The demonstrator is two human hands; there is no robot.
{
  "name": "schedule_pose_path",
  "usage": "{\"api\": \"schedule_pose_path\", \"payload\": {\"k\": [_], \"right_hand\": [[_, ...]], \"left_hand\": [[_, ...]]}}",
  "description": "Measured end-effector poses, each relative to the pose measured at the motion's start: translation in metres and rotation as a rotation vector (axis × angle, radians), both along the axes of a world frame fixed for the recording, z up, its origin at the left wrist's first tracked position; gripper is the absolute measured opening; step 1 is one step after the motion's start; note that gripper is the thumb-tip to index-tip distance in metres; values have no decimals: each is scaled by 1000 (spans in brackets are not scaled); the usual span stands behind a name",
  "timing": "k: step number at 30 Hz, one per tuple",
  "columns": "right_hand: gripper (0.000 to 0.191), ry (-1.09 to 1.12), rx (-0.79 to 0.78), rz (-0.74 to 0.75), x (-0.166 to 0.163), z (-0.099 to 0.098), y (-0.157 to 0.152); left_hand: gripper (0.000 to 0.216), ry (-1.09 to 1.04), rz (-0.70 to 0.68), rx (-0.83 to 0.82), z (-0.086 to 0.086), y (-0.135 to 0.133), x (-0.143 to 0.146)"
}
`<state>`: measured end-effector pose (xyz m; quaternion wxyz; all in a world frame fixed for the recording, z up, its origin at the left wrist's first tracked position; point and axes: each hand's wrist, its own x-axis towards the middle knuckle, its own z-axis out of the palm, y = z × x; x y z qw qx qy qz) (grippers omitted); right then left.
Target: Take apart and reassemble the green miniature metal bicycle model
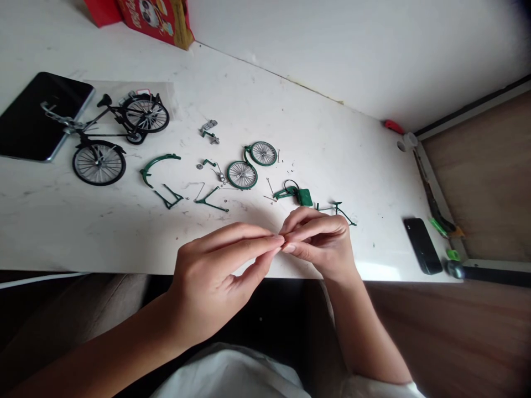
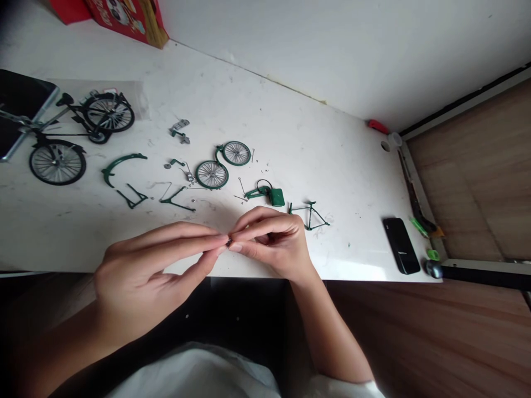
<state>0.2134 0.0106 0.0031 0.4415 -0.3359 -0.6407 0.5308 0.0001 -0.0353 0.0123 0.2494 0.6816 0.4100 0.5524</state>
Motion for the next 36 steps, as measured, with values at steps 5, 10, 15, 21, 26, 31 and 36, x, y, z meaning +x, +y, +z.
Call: {"api": "schedule_pose_path", "payload": {"k": [5, 10, 15, 21, 26, 31, 36], "right_hand": [[23, -13, -77, -28, 0, -2, 0], [22, -32, -125, -33, 2, -6, 2], [19, -58, -156, -47, 2, -7, 2], [45, -5, -289, -186, 9, 0, 9], [55, -59, -224, -112, 24, -1, 16], [64, -117, -61, -66, 26, 1, 15], [40, -118, 101, -221, 19, 10, 17]], "left_hand": [[22, -112, -30, -131, -3, 5, 1], [18, -278, -77, -364, -6, 6, 3], [16, -408, -102, -556, -11, 6, 4], [18, -591, -164, -833, -17, 14, 0], [18, -679, -167, -869, -23, 20, -1], [22, -686, -137, -874, -25, 22, -1], [23, -689, -126, -870, -27, 23, -1]]}}
